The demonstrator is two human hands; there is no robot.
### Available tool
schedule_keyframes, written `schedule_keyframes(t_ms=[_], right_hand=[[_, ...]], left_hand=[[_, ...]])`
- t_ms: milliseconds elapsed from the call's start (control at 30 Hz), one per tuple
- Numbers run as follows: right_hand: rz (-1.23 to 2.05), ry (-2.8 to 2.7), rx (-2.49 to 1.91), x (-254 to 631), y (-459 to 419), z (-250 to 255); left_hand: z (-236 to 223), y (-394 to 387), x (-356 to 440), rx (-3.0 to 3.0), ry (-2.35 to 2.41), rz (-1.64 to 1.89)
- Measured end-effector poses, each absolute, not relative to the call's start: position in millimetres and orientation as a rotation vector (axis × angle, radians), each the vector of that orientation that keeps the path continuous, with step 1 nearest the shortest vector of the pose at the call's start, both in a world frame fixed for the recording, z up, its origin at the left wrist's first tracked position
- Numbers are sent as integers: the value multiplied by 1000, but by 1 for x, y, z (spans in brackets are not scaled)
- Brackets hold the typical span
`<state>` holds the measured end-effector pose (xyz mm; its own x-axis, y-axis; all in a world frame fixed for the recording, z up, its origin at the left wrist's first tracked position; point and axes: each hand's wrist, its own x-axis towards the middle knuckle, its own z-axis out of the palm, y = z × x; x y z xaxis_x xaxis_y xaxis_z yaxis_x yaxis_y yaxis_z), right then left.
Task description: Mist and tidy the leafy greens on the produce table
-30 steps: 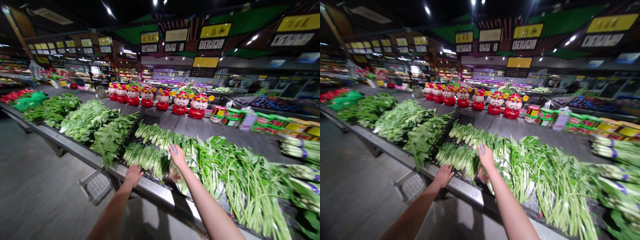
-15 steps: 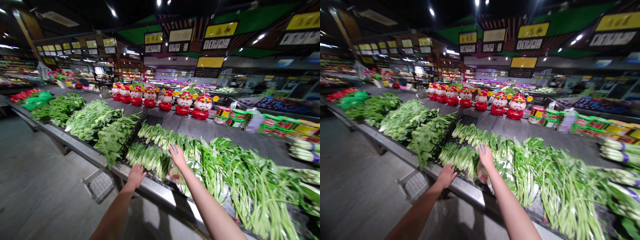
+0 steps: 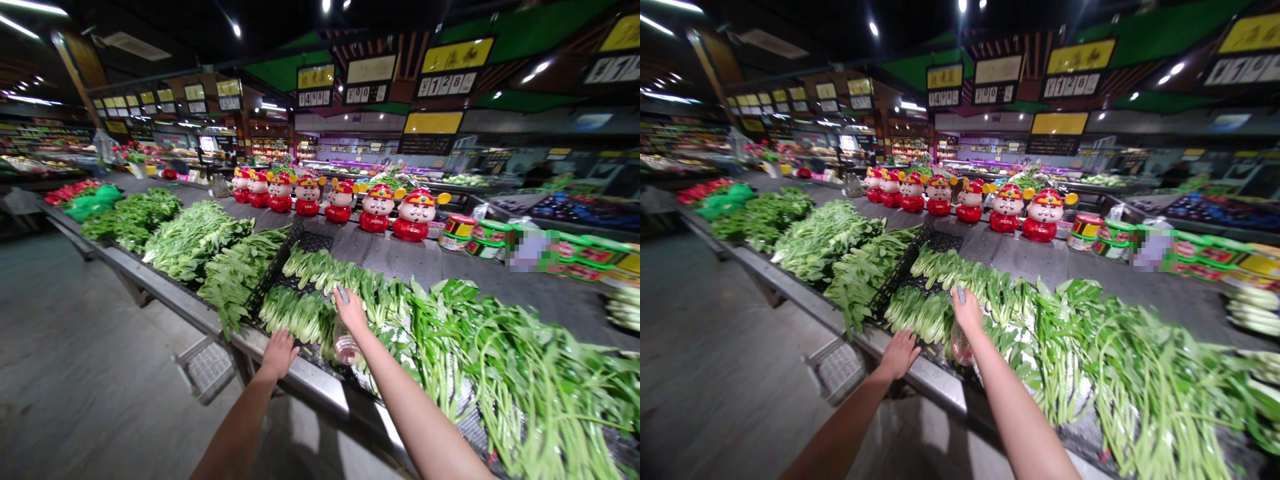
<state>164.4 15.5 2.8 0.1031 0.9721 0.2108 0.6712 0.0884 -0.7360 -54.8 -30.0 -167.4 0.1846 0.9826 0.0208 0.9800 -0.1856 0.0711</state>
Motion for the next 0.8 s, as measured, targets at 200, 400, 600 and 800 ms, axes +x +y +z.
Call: schedule_keyframes(t_ms=[200, 400, 600, 800], right_hand=[[482, -1689, -1530, 157, 26, 13], [570, -1719, -1593, 143, 28, 15], [598, -1698, -1634, 145, 17, 5], [614, -1654, -1447, 156, 7, 3]], left_hand=[[-169, -29, -54, 2390, 1982, 101], [-172, -29, -55, 2391, 2002, 119], [-169, -30, -55, 2411, 1990, 100], [-165, -29, -56, 2393, 1962, 74]])
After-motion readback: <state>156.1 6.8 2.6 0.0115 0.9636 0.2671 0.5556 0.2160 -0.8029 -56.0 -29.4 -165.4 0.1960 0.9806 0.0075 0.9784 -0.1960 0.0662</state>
